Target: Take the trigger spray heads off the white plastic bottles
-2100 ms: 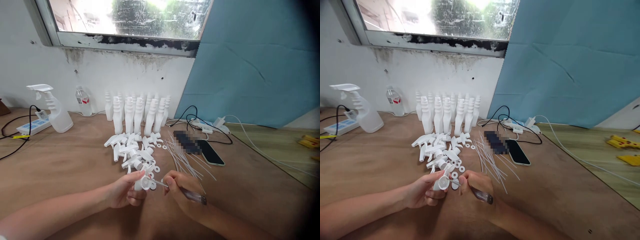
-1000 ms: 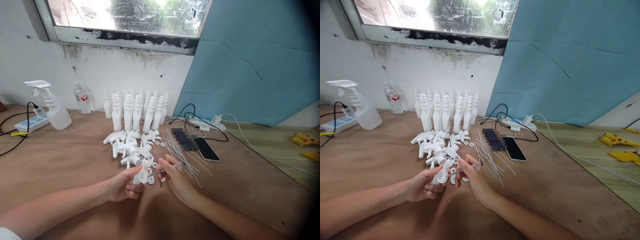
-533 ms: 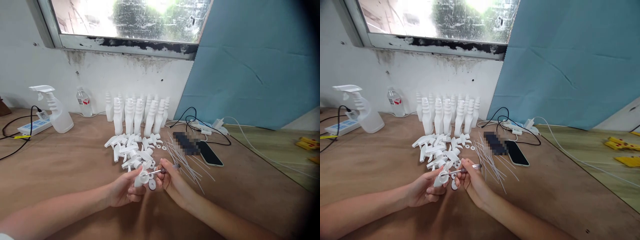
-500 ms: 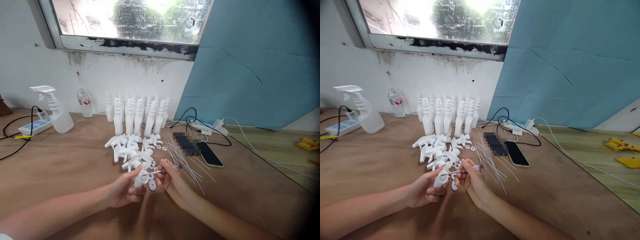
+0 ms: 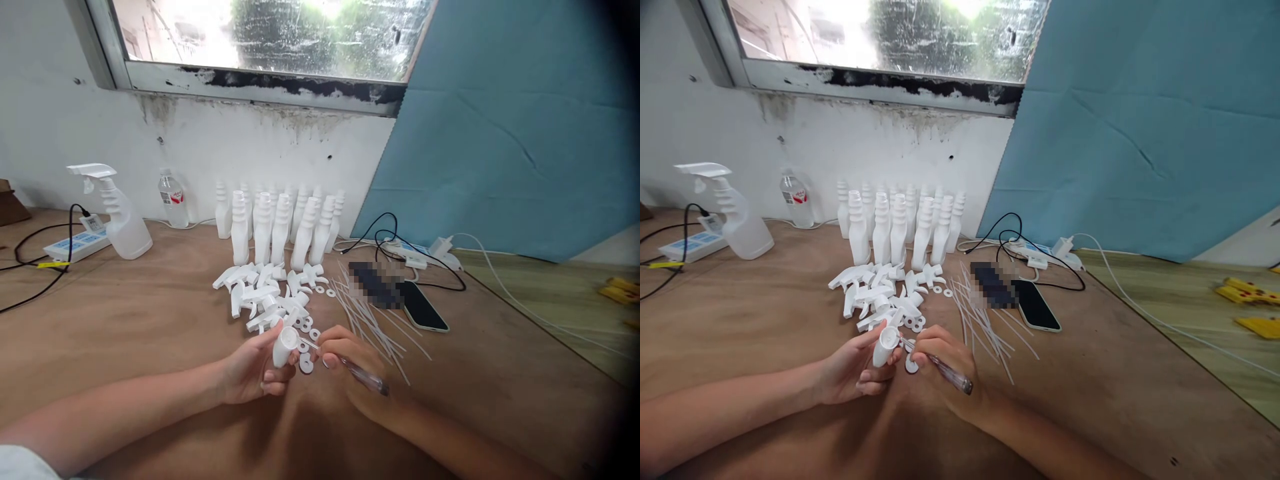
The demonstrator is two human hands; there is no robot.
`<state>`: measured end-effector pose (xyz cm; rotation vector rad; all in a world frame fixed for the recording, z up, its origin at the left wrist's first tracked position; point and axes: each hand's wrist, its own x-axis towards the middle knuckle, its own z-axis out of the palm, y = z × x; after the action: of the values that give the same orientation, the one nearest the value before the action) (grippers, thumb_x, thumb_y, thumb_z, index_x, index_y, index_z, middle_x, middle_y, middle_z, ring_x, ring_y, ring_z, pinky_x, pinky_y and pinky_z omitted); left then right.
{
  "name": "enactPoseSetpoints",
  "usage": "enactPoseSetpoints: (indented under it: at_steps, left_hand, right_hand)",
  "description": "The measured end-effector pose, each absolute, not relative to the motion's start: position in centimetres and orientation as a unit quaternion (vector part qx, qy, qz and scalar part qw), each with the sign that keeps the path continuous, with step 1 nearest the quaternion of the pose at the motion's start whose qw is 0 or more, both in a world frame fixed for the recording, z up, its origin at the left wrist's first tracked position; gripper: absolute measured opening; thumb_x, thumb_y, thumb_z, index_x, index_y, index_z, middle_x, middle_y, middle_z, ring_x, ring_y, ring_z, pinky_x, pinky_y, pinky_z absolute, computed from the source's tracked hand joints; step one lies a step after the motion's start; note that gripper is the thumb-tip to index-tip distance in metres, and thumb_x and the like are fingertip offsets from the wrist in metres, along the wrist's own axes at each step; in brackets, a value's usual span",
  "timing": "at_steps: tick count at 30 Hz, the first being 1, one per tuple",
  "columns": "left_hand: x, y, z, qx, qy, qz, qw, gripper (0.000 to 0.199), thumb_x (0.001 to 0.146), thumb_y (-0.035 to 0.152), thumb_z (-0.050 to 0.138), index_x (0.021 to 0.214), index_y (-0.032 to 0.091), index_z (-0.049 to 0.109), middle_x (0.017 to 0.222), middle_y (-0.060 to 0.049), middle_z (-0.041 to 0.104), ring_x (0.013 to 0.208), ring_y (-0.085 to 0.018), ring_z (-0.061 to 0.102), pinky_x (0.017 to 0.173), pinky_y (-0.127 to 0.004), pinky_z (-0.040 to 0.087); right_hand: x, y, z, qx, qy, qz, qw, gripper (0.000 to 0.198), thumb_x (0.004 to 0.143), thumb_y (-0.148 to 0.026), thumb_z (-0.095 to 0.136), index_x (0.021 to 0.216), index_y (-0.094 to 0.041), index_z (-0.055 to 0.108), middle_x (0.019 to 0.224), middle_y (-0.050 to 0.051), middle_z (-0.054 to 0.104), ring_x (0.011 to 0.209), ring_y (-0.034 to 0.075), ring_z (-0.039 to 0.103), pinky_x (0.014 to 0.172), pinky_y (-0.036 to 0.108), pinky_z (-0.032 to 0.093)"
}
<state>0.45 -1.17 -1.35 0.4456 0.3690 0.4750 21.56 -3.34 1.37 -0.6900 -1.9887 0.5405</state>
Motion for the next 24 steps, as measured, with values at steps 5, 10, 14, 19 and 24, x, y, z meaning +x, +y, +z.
enactPoseSetpoints:
  at_steps: [5,10,14,19,24]
  left_hand:
    - [0.6,-1.3,-1.1,0.204,0.194,0.25,0.926,0.04,0.089,0.052,0.05,0.087,0.013,0.059,0.076,-0.001,0.054,0.041,-0.003,0.03,0.039,-0.017,0.016]
    - [0.6,-1.3,-1.0,0.195,0.193,0.238,0.932,0.041,0.089,0.051,0.051,0.084,0.011,0.057,0.073,0.0,0.053,0.041,-0.003,0.031,0.039,-0.017,0.016]
    - [0.5,-1.2,-1.1,0.198,0.193,0.222,0.935,0.046,0.089,0.053,0.05,0.08,0.009,0.058,0.067,0.001,0.048,0.041,-0.003,0.029,0.039,-0.018,0.016]
    - [0.5,-1.1,-1.4,0.21,0.184,0.214,0.936,0.047,0.091,0.052,0.046,0.078,0.008,0.057,0.064,0.002,0.043,0.042,-0.004,0.028,0.04,-0.018,0.016]
    - [0.5,-1.3,-1.3,0.221,0.189,0.213,0.933,0.051,0.091,0.056,0.043,0.077,0.009,0.057,0.063,0.001,0.041,0.042,-0.004,0.026,0.041,-0.019,0.014]
  right_hand:
    - [21.7,-3.4,1.6,-0.279,-0.809,0.218,0.469,0.019,0.093,-0.021,0.046,0.083,-0.019,0.062,0.08,0.004,0.062,0.072,0.013,0.059,0.066,0.025,0.047]
    - [21.0,-3.5,2.1,-0.275,-0.76,0.287,0.514,0.022,0.094,-0.021,0.044,0.079,-0.019,0.059,0.07,0.002,0.061,0.067,0.013,0.059,0.063,0.025,0.045]
    - [20.9,-3.5,1.8,-0.286,-0.717,0.364,0.521,0.025,0.095,-0.025,0.044,0.077,-0.019,0.059,0.068,0.001,0.059,0.064,0.013,0.059,0.064,0.027,0.045]
    - [21.0,-3.2,0.6,-0.29,-0.636,0.489,0.523,0.026,0.095,-0.033,0.045,0.078,-0.018,0.057,0.073,0.001,0.057,0.057,0.012,0.058,0.059,0.027,0.046]
    - [20.6,-2.8,0.5,-0.305,-0.546,0.575,0.527,0.03,0.091,-0.038,0.052,0.071,-0.016,0.055,0.069,0.0,0.054,0.053,0.01,0.055,0.052,0.025,0.044]
